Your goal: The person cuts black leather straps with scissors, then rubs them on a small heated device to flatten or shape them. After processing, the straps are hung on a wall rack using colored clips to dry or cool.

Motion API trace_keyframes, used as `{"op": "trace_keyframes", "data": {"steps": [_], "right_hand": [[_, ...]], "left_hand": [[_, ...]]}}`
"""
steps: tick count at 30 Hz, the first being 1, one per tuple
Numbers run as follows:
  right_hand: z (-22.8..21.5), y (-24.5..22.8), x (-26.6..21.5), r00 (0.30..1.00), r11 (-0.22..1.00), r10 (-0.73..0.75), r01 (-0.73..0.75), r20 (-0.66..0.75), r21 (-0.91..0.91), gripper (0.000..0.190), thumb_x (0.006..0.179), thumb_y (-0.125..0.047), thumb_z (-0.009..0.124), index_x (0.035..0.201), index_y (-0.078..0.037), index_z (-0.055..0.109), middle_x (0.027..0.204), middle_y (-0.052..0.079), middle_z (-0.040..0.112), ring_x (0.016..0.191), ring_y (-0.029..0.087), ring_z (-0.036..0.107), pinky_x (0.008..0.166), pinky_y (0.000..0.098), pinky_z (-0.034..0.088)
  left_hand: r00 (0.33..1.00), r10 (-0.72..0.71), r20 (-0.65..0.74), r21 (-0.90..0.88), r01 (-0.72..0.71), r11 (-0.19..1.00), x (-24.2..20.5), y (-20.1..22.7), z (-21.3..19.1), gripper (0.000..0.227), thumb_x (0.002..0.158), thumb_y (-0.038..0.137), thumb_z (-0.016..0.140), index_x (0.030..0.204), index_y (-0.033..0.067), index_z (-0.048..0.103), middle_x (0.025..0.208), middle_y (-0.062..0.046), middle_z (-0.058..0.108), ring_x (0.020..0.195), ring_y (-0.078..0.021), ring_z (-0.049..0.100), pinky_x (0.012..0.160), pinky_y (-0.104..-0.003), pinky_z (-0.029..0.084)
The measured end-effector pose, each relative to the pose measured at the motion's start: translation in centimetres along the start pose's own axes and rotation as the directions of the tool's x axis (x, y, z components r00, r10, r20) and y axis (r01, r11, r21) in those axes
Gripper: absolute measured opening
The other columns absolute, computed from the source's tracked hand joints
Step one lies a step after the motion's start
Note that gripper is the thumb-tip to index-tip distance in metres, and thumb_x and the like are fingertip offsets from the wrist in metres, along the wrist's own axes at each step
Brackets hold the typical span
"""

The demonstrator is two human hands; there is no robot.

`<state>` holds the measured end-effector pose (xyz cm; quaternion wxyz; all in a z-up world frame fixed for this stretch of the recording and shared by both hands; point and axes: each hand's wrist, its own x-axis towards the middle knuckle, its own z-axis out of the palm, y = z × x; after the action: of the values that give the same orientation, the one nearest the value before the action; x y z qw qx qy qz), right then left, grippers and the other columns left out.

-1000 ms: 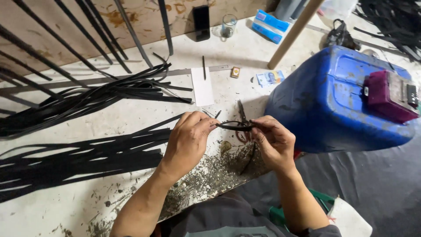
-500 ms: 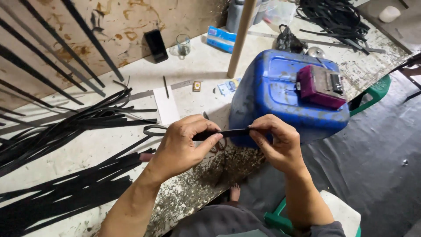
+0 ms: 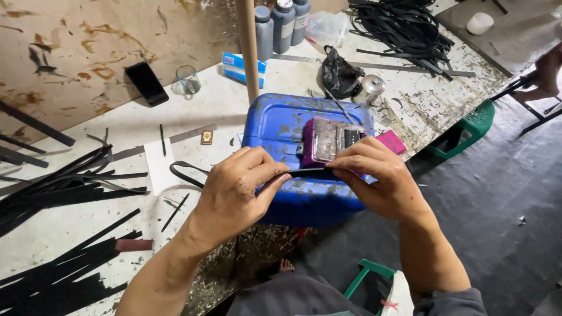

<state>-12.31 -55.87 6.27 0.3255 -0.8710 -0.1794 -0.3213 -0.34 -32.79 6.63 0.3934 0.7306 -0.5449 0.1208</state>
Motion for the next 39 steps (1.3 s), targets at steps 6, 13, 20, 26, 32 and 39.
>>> {"op": "trace_keyframes", "data": {"steps": [6, 13, 20, 26, 32, 39], "right_hand": [[-2.5, 3.5, 0.4, 0.999, 0.999, 0.022, -0.021, 0.045, -0.028, 0.003, 0.093, 0.000, 0.072, 0.095, -0.002, 0.073, 0.089, 0.012, 0.072, 0.076, 0.033, 0.062, 0.071, 0.0412, 0.054], [-2.4, 6.2, 0.8, 0.994, 0.992, 0.095, -0.091, 0.048, -0.084, 0.004, 0.091, -0.001, 0.075, 0.094, -0.005, 0.074, 0.091, 0.009, 0.073, 0.078, 0.031, 0.063, 0.073, 0.0397, 0.054], [-1.7, 6.8, 0.3, 0.989, 0.982, 0.132, -0.121, 0.067, -0.145, 0.003, 0.092, -0.002, 0.074, 0.095, -0.003, 0.075, 0.092, 0.011, 0.074, 0.080, 0.033, 0.064, 0.072, 0.0413, 0.055], [-1.7, 7.0, 0.3, 0.989, 0.980, 0.123, -0.109, 0.080, -0.167, 0.006, 0.091, -0.001, 0.074, 0.095, -0.004, 0.076, 0.092, 0.011, 0.074, 0.081, 0.032, 0.065, 0.072, 0.0413, 0.055], [-1.9, 7.7, -0.1, 0.986, 0.973, 0.138, -0.118, 0.089, -0.197, 0.005, 0.091, -0.002, 0.073, 0.095, -0.003, 0.075, 0.093, 0.012, 0.074, 0.083, 0.034, 0.066, 0.072, 0.0423, 0.056], [-2.0, 7.9, -0.3, 0.988, 0.969, 0.135, -0.116, 0.074, -0.219, 0.005, 0.091, -0.001, 0.073, 0.095, -0.003, 0.075, 0.092, 0.012, 0.074, 0.082, 0.033, 0.066, 0.071, 0.0423, 0.056]], "left_hand": [[0.999, 0.045, -0.014, 0.016, -0.045, 0.999, 3.7, -1.1, 2.9, 0.004, 0.092, 0.012, 0.073, 0.089, 0.0128, 0.074, 0.075, -0.003, 0.059, 0.071, -0.0250, 0.063, 0.064, -0.034, 0.054], [0.995, 0.098, -0.002, 0.038, -0.097, 0.995, 5.6, -3.6, 4.3, 0.004, 0.093, 0.013, 0.072, 0.090, 0.0143, 0.074, 0.076, -0.001, 0.058, 0.073, -0.0233, 0.062, 0.065, -0.032, 0.054], [0.992, 0.125, 0.020, 0.024, -0.126, 0.992, 5.7, -5.5, 5.3, 0.006, 0.095, 0.015, 0.071, 0.090, 0.0154, 0.073, 0.076, 0.000, 0.057, 0.074, -0.0220, 0.061, 0.067, -0.030, 0.053], [0.991, 0.127, 0.032, 0.013, -0.128, 0.992, 5.9, -5.9, 5.5, 0.007, 0.096, 0.016, 0.070, 0.089, 0.0153, 0.072, 0.077, 0.000, 0.057, 0.074, -0.0215, 0.062, 0.067, -0.029, 0.053], [0.991, 0.132, 0.033, -0.004, -0.132, 0.991, 6.1, -6.2, 6.1, 0.006, 0.096, 0.015, 0.070, 0.090, 0.0146, 0.073, 0.079, -0.001, 0.058, 0.075, -0.0223, 0.061, 0.068, -0.030, 0.054], [0.989, 0.145, 0.021, -0.019, -0.144, 0.989, 6.3, -6.1, 6.7, 0.004, 0.095, 0.013, 0.070, 0.093, 0.0135, 0.073, 0.082, -0.002, 0.060, 0.077, -0.0231, 0.062, 0.070, -0.031, 0.054]]}}
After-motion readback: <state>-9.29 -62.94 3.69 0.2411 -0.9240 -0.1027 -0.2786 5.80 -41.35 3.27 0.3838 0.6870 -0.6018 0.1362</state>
